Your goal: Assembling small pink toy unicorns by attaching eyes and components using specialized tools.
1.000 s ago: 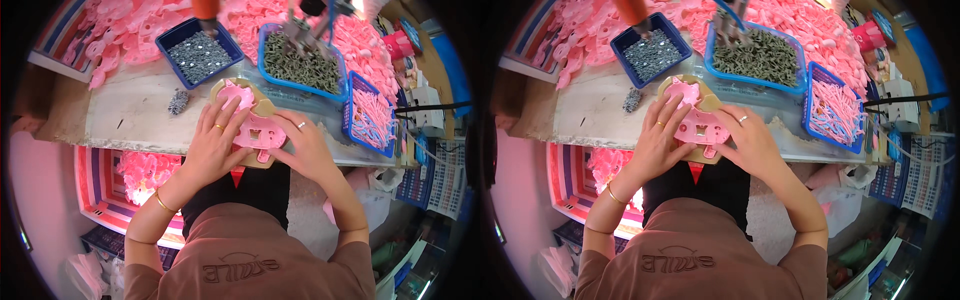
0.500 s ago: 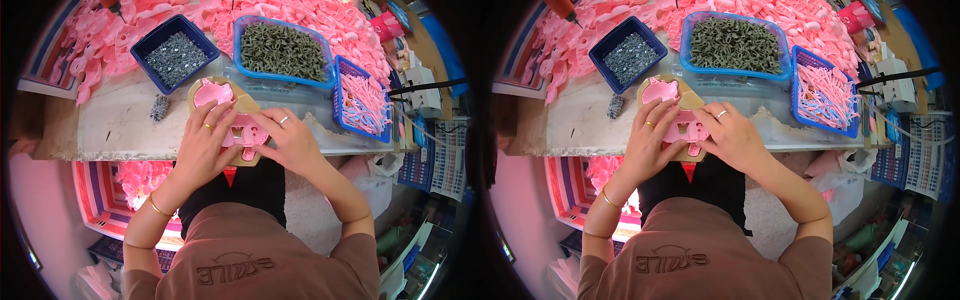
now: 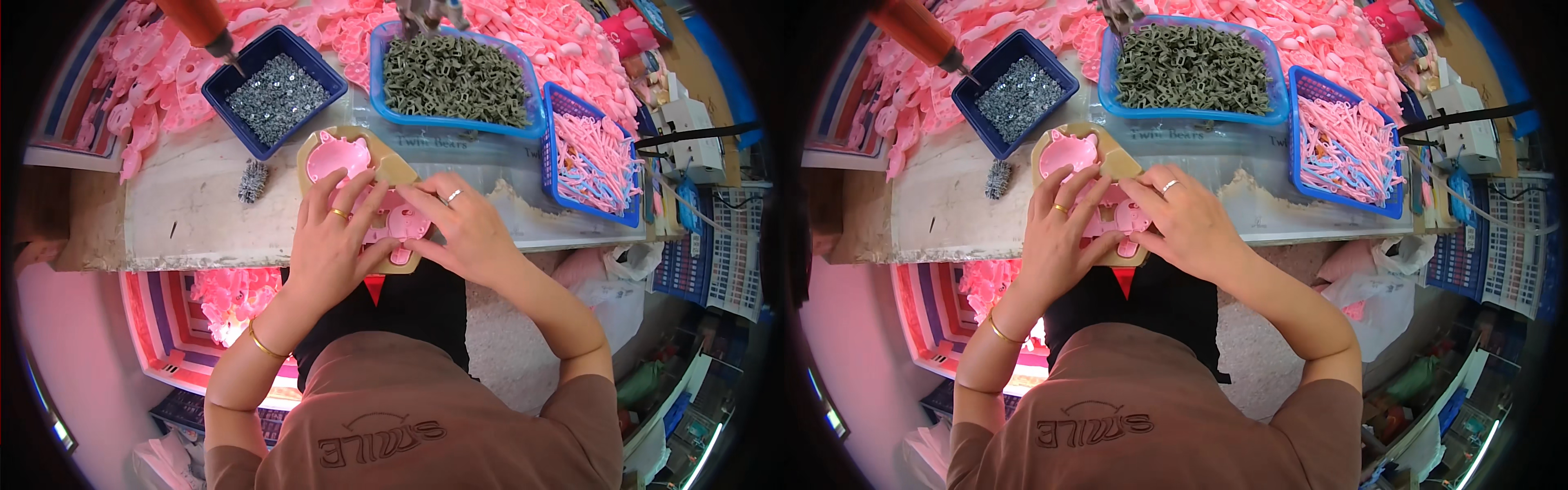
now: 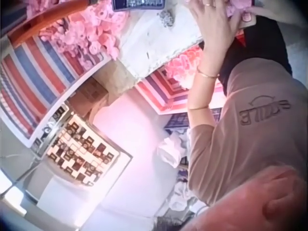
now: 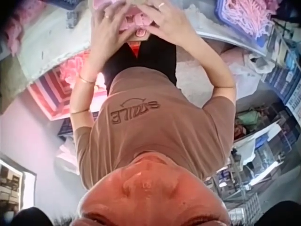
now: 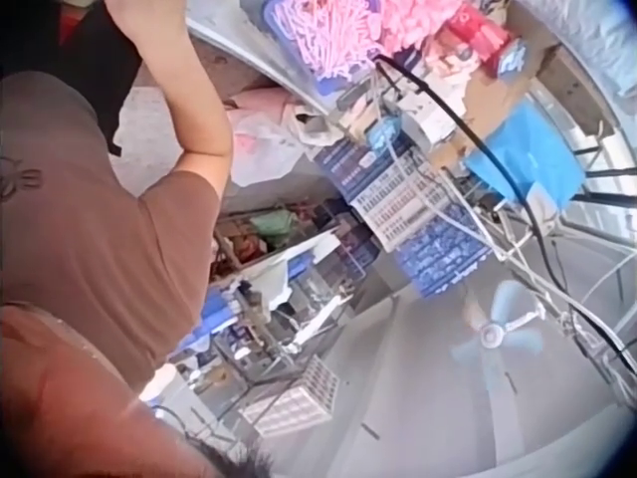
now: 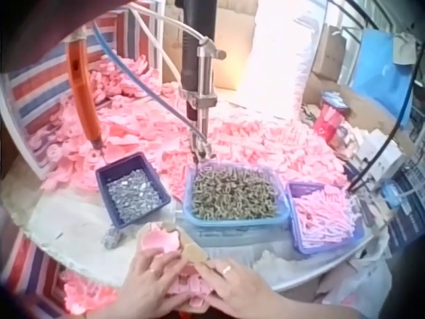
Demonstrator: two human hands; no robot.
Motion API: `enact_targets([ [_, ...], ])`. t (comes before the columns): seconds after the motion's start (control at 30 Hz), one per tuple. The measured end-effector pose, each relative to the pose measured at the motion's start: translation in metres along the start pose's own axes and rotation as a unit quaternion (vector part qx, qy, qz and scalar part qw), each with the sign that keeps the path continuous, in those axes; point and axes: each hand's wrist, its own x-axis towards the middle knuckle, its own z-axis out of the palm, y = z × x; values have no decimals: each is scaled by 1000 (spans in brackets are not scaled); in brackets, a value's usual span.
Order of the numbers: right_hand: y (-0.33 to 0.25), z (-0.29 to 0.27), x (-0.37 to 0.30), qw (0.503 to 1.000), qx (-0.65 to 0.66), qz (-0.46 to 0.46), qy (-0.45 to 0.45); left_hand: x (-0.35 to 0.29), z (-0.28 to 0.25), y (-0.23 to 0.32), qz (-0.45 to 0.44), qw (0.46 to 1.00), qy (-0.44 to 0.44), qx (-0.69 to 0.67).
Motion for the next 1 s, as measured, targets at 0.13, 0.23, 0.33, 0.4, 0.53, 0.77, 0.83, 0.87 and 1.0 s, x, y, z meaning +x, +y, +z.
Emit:
enact_targets([
  [0.13,11,-5,0,997,69,-10,14,1,-3,3,-2,1000,-4,31],
  [0.23,25,-29,10,985,143,92,-17,-2,-3,3,-18,999,-10,27],
  [0.33,81,-51,25,983,-11,124,138,-1,-1,4,-14,1000,-9,22],
  [0.4,109,-62,33,970,-119,124,170,-3,1,3,-14,1000,-8,20],
  [0.53,140,-63,40,969,-145,189,69,-2,-2,7,-16,1000,-19,17],
  [0.77,150,-69,46,974,-40,221,13,-2,-4,6,-1,1000,-18,26],
  [0.83,149,-66,53,975,-104,194,9,-2,-3,3,-9,999,-34,41],
  [0.87,149,-67,55,972,-167,164,3,-2,-3,3,-7,999,-34,41],
  [1.0,162,-70,50,977,-183,106,13,0,-1,4,-7,999,-31,34],
])
